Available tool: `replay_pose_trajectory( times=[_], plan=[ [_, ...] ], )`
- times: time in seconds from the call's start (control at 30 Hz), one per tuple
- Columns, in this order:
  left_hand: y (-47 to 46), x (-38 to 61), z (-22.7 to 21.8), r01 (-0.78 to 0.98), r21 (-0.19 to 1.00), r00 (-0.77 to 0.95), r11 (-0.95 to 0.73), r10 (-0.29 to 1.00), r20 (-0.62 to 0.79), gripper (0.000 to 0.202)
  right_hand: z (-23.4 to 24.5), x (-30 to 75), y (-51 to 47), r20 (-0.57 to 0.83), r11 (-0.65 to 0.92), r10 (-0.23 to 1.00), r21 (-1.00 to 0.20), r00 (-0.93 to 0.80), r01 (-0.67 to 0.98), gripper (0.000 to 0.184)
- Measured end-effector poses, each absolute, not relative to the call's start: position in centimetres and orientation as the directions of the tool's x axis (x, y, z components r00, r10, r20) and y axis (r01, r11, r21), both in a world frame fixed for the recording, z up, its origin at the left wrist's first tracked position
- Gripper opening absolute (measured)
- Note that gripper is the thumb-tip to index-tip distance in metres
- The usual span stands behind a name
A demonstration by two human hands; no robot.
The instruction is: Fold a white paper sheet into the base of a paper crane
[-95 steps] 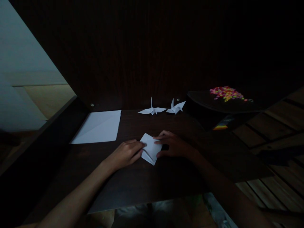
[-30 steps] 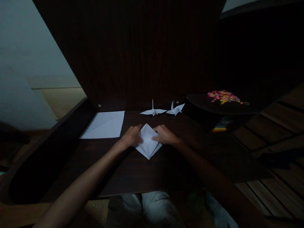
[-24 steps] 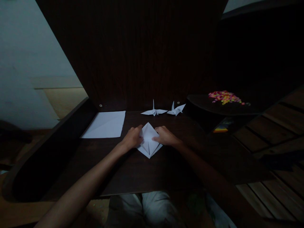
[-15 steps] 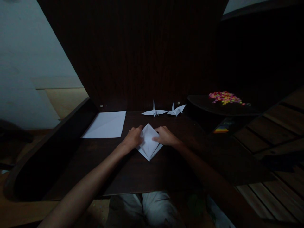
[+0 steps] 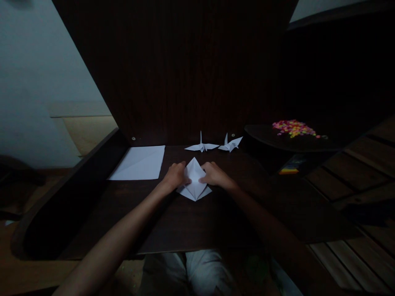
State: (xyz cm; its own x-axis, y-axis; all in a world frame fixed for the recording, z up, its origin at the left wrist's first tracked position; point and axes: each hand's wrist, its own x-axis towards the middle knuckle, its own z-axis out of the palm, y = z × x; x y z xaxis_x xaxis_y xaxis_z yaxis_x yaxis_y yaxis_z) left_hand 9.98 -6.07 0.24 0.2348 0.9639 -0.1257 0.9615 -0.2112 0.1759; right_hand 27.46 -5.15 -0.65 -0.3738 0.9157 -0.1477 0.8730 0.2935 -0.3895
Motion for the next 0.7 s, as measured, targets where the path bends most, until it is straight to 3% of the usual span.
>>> replay_pose_trajectory(
  times=[0.47,0.6,0.7],
  plan=[
    [-5.1,12.2,2.2,0.971,0.122,0.227,-0.204,0.946,-0.23,0.069,-0.2,26.5,-3.9,-0.246,0.209,0.918,-0.363,-0.31,0.908,0.043],
    [-6.5,12.1,1.8,0.973,0.111,0.217,-0.203,0.967,-0.134,0.078,-0.3,26.7,-4.2,-0.24,0.176,0.932,-0.356,-0.272,0.918,0.053],
    [-8.7,11.8,1.0,0.97,0.084,0.227,-0.229,0.973,0.035,0.066,-0.6,26.8,-4.5,-0.238,0.168,0.935,-0.357,-0.264,0.919,0.048]
  ],
)
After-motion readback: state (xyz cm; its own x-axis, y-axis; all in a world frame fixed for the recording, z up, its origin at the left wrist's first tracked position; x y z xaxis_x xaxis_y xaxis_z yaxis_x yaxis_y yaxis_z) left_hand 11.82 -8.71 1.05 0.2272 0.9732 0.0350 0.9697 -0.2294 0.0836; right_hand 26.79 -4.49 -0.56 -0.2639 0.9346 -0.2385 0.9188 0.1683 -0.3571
